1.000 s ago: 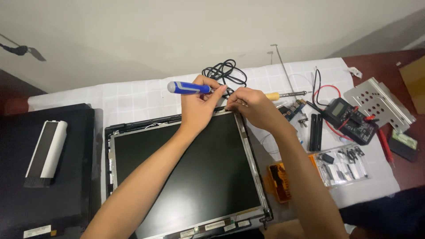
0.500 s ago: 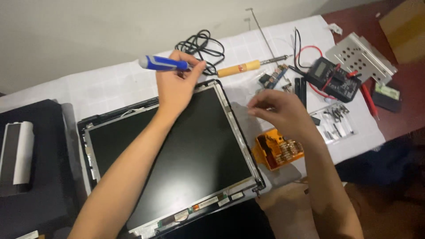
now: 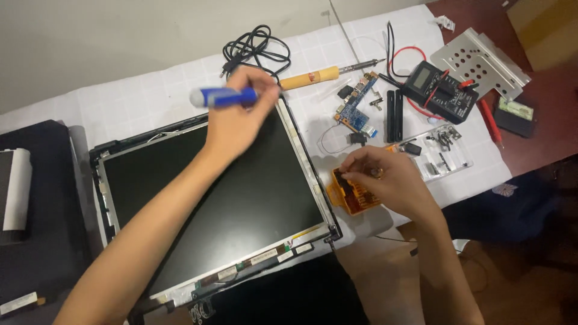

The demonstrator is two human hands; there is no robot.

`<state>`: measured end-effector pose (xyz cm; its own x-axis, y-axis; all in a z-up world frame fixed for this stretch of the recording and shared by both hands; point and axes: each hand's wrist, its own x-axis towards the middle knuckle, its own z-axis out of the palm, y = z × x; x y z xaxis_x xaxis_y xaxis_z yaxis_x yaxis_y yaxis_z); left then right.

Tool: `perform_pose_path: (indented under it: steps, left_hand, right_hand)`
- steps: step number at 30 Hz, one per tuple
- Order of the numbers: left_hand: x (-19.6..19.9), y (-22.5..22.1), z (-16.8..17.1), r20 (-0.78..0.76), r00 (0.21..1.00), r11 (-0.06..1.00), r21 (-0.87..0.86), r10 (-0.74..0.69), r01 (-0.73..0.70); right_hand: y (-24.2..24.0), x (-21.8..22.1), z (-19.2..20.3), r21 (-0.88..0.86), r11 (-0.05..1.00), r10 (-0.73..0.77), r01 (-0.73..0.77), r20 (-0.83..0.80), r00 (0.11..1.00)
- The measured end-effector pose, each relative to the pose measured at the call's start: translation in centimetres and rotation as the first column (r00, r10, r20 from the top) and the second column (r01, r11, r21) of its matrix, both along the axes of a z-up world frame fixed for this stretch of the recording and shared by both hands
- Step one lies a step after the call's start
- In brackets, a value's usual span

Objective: Disassembling a computer monitor to remove the LCD panel using a screwdriver for prying

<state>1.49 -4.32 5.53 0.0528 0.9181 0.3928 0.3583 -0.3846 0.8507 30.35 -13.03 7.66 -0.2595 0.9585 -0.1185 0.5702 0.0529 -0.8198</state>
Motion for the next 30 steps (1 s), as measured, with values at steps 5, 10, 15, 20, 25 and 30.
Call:
perform_pose_path:
  steps: [5, 10, 15, 20, 25, 30]
  left_hand:
    - [1.6, -5.4, 2.2, 0.006, 0.956, 0.948, -0.127, -0.295, 0.293]
    - [3.4, -9.8, 3.1, 0.08, 0.896, 0.87, -0.214, -0.437, 0.443]
    - [4.7, -12.9, 4.6, 0.09, 0.892, 0.854, -0.262, -0.443, 0.45]
    - [4.7, -14.4, 3.8, -0.011, 0.904, 0.852, -0.339, -0.428, 0.399]
    - [5.4, -15.5, 3.2, -0.009, 0.922, 0.865, -0.35, -0.386, 0.359]
    - [6.0, -15.9, 2.5, -0.165, 0.923, 0.911, -0.294, -0.346, 0.289]
  right_hand:
    - [-0.6, -0.4, 0.5, -0.022, 0.999, 0.033, -0.033, -0.005, 0.999]
    - [-1.5, -1.1, 0.1, 0.047, 0.996, 0.079, -0.074, -0.114, 0.99]
    - [-3.4, -1.0, 0.7, -0.04, 0.977, 0.191, -0.208, -0.266, 0.945]
    - [-4.2, -0.6, -0.9, -0.03, 0.964, 0.242, -0.263, -0.3, 0.923]
    - [-5.3, -0.3, -1.6, -0.033, 0.971, 0.211, -0.237, -0.345, 0.915]
    - [-5.9, -0.4, -1.3, 0.041, 0.978, 0.203, -0.203, -0.364, 0.909]
